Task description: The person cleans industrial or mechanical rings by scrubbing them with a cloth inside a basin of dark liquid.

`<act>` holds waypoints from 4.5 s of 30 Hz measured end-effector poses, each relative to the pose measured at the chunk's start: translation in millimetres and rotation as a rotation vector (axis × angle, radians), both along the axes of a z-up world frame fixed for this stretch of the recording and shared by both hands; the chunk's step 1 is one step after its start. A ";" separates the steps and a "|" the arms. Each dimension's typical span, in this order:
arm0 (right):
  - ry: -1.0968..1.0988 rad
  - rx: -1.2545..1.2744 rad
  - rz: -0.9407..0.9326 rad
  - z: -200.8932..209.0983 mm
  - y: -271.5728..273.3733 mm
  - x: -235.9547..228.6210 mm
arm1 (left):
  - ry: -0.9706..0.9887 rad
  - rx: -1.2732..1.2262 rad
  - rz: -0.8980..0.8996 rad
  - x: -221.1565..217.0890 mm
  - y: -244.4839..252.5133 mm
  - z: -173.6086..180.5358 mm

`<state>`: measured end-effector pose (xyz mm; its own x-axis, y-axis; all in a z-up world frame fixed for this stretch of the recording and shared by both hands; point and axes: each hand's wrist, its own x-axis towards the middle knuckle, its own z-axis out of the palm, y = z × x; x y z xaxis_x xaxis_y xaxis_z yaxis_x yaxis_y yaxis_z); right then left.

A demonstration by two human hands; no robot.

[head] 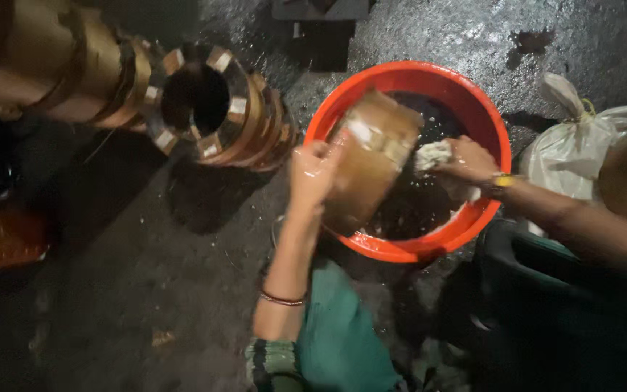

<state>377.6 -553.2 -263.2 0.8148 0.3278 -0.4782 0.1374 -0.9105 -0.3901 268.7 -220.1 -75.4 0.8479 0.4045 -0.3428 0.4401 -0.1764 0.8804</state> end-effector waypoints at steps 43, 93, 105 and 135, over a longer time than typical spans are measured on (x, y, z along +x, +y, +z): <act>-0.596 0.331 -0.084 35.9 120.7 -32.2 | 0.255 0.329 0.146 17.1 -113.2 -195.3; -0.888 0.180 0.031 70.5 107.2 -71.2 | 0.171 0.052 0.573 -27.1 -137.0 -229.2; -0.728 0.255 -0.102 67.3 122.4 -43.1 | 0.013 0.477 0.260 6.7 -105.5 -205.4; -0.093 0.128 -0.468 -4.2 82.6 29.1 | -0.121 0.375 0.309 -2.7 -101.8 -202.6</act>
<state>406.7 -470.6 -267.4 0.9261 -0.0318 -0.3759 -0.2350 -0.8282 -0.5088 266.0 -322.0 -278.0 0.6939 0.7193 -0.0325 0.4202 -0.3679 0.8295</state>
